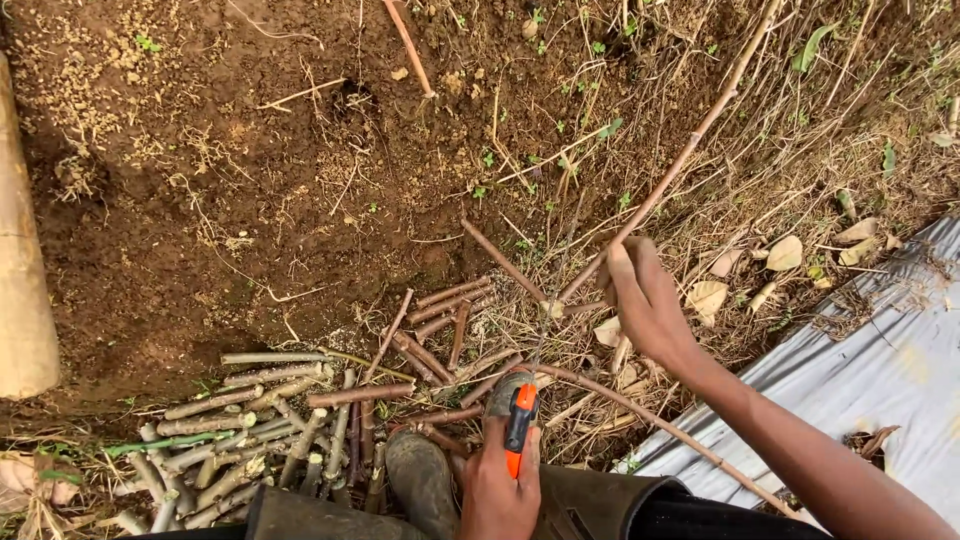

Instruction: Sawing thin branches into smaller segments using a hand saw in a field

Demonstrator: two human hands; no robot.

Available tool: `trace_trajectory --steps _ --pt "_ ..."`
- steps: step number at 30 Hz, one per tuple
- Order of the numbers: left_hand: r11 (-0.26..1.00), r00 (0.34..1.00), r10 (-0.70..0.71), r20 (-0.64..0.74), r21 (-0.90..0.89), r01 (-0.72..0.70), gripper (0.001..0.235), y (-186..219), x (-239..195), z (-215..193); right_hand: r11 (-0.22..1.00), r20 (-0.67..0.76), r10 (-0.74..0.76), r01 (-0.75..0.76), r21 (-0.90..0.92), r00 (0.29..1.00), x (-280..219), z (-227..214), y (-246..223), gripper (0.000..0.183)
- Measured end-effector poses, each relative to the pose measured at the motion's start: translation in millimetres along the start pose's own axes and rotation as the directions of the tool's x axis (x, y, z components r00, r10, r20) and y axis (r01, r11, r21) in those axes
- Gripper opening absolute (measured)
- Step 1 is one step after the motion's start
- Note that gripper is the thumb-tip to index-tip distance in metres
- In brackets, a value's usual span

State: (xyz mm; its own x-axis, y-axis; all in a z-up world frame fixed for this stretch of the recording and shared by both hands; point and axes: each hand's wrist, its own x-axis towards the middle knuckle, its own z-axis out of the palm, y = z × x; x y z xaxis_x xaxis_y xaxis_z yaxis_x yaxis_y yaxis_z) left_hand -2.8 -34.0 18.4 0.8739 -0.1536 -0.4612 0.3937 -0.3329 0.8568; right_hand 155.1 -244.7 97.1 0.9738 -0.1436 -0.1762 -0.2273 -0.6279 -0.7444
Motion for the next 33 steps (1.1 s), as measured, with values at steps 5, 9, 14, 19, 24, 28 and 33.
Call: trace_trajectory --steps 5,9,14,19,24,28,33 --pt "0.987 0.990 -0.136 0.047 0.088 0.132 0.025 19 -3 -12 0.931 0.304 0.244 -0.310 0.192 0.921 0 -13 -40 0.015" --pt "0.987 0.997 -0.065 0.028 0.149 0.061 0.026 -4 -16 -5 0.838 0.314 0.310 -0.414 0.356 0.897 -2 -4 -39 0.019" --pt "0.871 0.902 -0.431 -0.003 0.258 0.417 0.043 -8 -40 -1 0.907 0.234 0.288 -0.343 0.244 0.929 -3 -5 -41 0.024" --pt "0.856 0.912 -0.384 -0.143 0.314 0.410 0.038 -59 -53 8 0.908 0.248 0.301 -0.356 0.219 0.921 -10 0 -39 0.020" --pt "0.793 0.882 -0.468 -0.060 0.412 0.449 0.078 -41 -48 2 0.952 0.208 0.125 -0.176 0.250 0.970 -14 14 -9 0.018" --pt "0.942 0.954 -0.276 0.113 0.227 0.245 0.027 54 -25 -41 0.966 0.200 0.177 -0.209 0.153 0.964 -17 22 -5 0.018" --pt "0.959 0.995 -0.082 0.061 0.277 0.062 0.028 23 -21 -25 0.952 0.157 0.080 -0.122 0.280 0.984 -7 10 -3 0.015"
